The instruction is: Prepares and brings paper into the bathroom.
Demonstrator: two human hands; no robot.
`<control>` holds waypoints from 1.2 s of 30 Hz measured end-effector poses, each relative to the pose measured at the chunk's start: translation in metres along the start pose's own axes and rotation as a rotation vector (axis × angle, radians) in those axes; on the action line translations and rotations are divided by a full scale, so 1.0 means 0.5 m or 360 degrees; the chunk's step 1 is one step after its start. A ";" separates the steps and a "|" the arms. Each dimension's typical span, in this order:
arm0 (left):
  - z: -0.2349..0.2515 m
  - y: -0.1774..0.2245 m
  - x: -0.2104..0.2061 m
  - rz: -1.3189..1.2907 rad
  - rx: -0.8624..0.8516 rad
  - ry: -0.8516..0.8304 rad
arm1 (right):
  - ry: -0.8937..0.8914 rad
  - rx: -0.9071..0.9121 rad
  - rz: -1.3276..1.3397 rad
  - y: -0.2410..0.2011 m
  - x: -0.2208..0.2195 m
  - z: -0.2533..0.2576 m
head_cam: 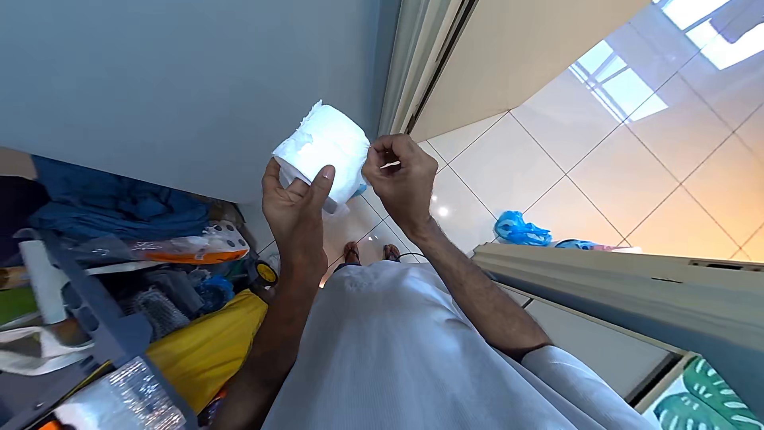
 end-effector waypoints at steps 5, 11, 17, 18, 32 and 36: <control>-0.030 0.000 0.004 0.0019 -0.0023 0.0038 | -0.0201 -0.0100 0.0176 0.020 0.009 0.019; -0.064 0.008 0.021 0.0121 0.0072 0.0154 | -0.0434 -0.1093 0.0775 0.097 -0.005 0.016; -0.081 -0.001 0.039 0.0115 0.0215 0.0250 | -0.0426 -0.1929 0.1564 0.138 -0.031 -0.029; -0.083 0.000 0.042 0.0130 0.0241 0.0221 | -0.0402 -0.2042 0.1614 0.143 -0.033 -0.033; -0.109 -0.022 0.058 -0.0359 0.0723 0.0417 | -0.1665 -0.0608 0.1080 0.129 -0.022 -0.069; -0.120 -0.005 0.037 -0.0340 0.0710 0.0303 | -0.1438 -0.0637 0.0897 0.142 -0.059 -0.101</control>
Point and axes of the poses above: each hand's wrist, its own z-axis towards the middle knuckle, its own x-axis out of the back of the hand, y = z × x, the point moved 6 cm from there along z, towards the middle knuckle, and after that the axes turned 11 degrees about y, right-handed, at the moved point
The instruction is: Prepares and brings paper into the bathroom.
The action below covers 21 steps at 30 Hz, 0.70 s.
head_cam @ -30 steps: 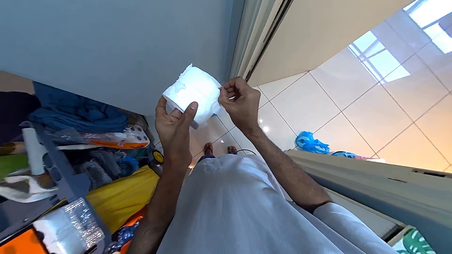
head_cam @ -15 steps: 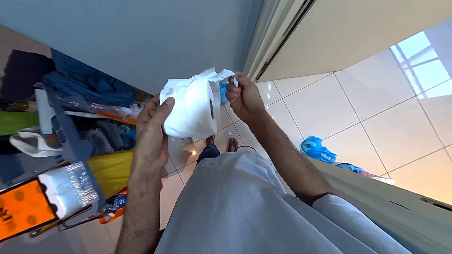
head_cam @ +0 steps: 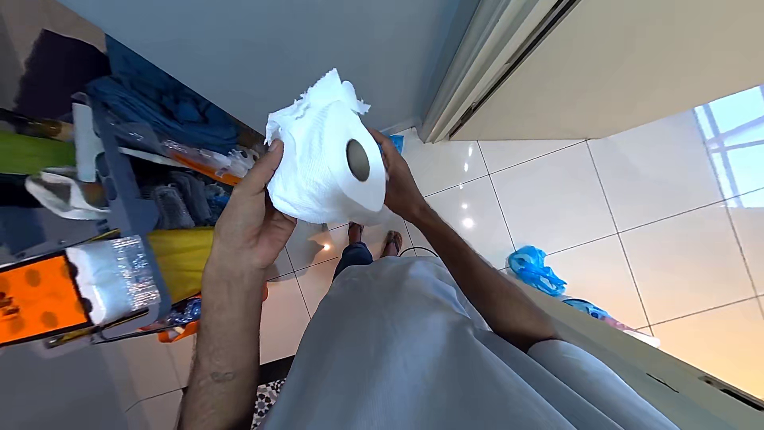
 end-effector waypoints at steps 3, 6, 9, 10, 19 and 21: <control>-0.017 0.009 -0.002 0.0067 -0.0056 -0.0093 | 0.0317 0.0055 0.0003 -0.001 0.022 0.050; -0.033 0.014 0.006 0.0231 -0.0139 -0.0139 | 0.0324 0.0298 0.0088 -0.053 0.056 0.103; -0.038 0.008 0.013 0.0581 -0.0259 -0.0142 | 0.0409 0.0556 0.0111 -0.155 0.102 0.139; -0.036 0.002 0.016 0.0650 -0.0307 -0.0136 | 0.0404 0.0625 0.0236 -0.201 0.116 0.139; 0.081 0.056 0.071 0.0004 -0.0843 0.0555 | -0.1147 0.0272 0.0514 -0.217 0.070 -0.035; 0.079 0.092 0.072 -0.0092 -0.0904 0.0462 | -0.1282 -0.0022 -0.0123 -0.073 0.055 -0.057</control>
Point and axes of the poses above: each hand's wrist, its own z-axis towards the middle knuckle, its own x-axis out of the back of the hand, y = z × x, the point moved 6 cm from there along z, towards the middle knuckle, and after that the axes turned 11 degrees about y, right-handed, at the moved point
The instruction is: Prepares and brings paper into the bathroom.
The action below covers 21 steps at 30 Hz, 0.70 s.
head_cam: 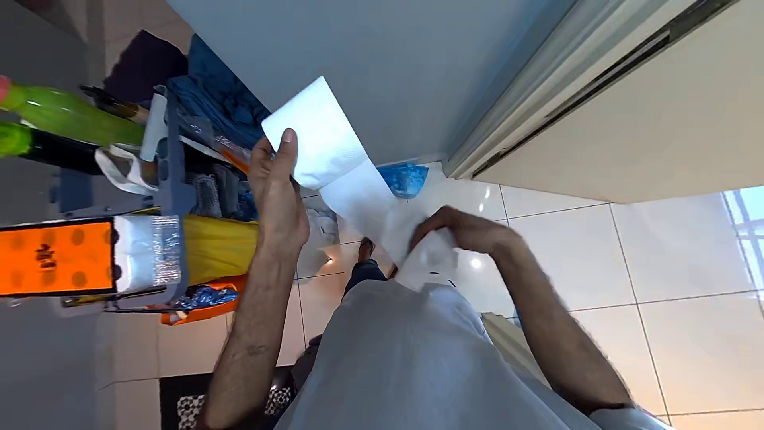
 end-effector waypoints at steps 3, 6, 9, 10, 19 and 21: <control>-0.020 0.046 -0.017 -0.0142 0.0208 -0.0391 | 0.0282 -0.0555 -0.0736 0.182 0.022 0.024; -0.069 0.069 -0.021 0.0133 0.0359 -0.0975 | 0.1411 -0.0773 -0.0281 0.206 0.157 0.017; -0.077 0.052 0.004 0.0729 0.0250 -0.1364 | 0.2085 -0.0372 0.0737 0.108 0.290 0.002; -0.069 0.042 0.015 0.0977 0.0199 -0.1362 | 0.2128 -0.0251 0.0959 0.075 0.320 -0.003; -0.021 0.102 0.060 0.1560 -0.0088 -0.1117 | 0.1909 -0.0108 0.1638 -0.108 0.262 0.034; -0.023 0.137 0.044 0.1773 -0.0305 -0.1205 | 0.1971 0.0017 0.1096 -0.113 0.238 0.062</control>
Point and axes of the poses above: each hand's wrist, its own z-axis towards the middle knuckle, its own x-axis out of the back of the hand, y = z × x, the point moved 6 cm from there along z, towards the middle knuckle, and after that the axes turned 11 degrees about y, right-handed, at the moved point
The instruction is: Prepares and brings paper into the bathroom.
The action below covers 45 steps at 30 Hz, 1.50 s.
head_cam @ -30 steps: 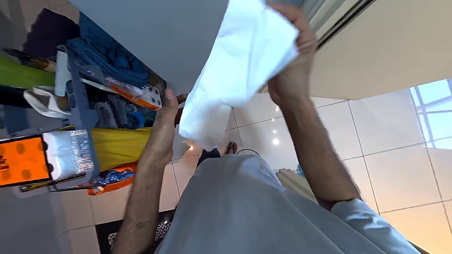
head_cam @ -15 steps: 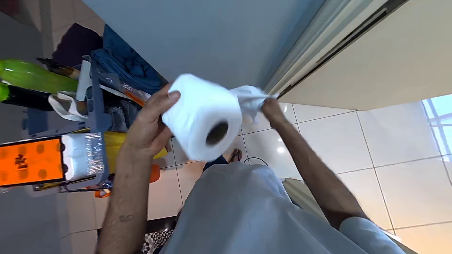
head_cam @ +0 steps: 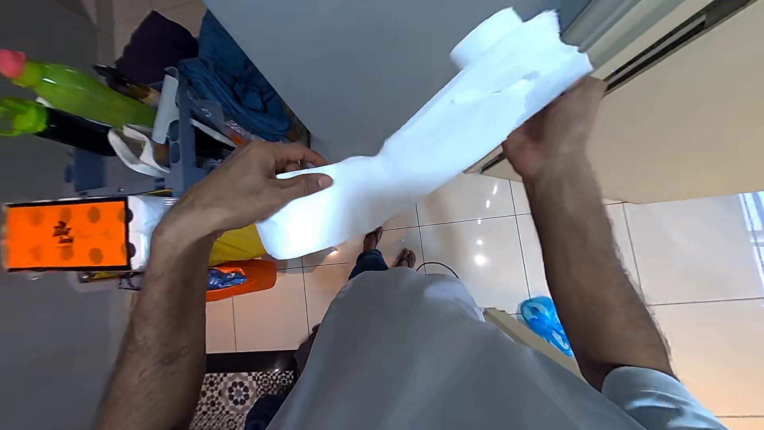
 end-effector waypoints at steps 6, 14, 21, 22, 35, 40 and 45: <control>-0.013 0.105 0.085 0.0698 -0.0469 -0.0010 | -0.0608 -0.0031 -0.0469 0.104 -0.129 -0.066; 0.006 0.184 0.145 0.0496 -0.0576 -0.0683 | -0.1898 -0.0377 0.0017 0.202 -0.304 -0.276; -0.004 0.131 0.202 0.0155 -0.0404 -0.0861 | -0.2169 -0.0847 -0.0104 0.221 -0.263 -0.323; -0.007 0.125 0.205 0.0157 -0.0375 -0.0824 | -0.2157 -0.0867 -0.0083 0.215 -0.255 -0.316; 0.101 -0.032 0.252 0.0123 -0.0043 -0.0295 | -0.1468 -0.0507 -0.2020 0.386 0.042 -0.031; 0.121 -0.129 0.136 -0.0020 -0.0049 0.0056 | -0.0305 -0.0296 -0.2317 0.508 0.203 0.174; 0.110 -0.239 -0.012 -0.0318 0.0335 0.0306 | 0.0216 -0.0182 -0.1843 0.527 0.211 0.269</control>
Point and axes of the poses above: each hand's wrist, its own z-axis towards the middle knuckle, its own x-axis out of the back of the hand, y = z × x, the point moved 6 cm from there along z, towards the middle knuckle, and after that the axes turned 11 degrees about y, right-handed, at the moved point
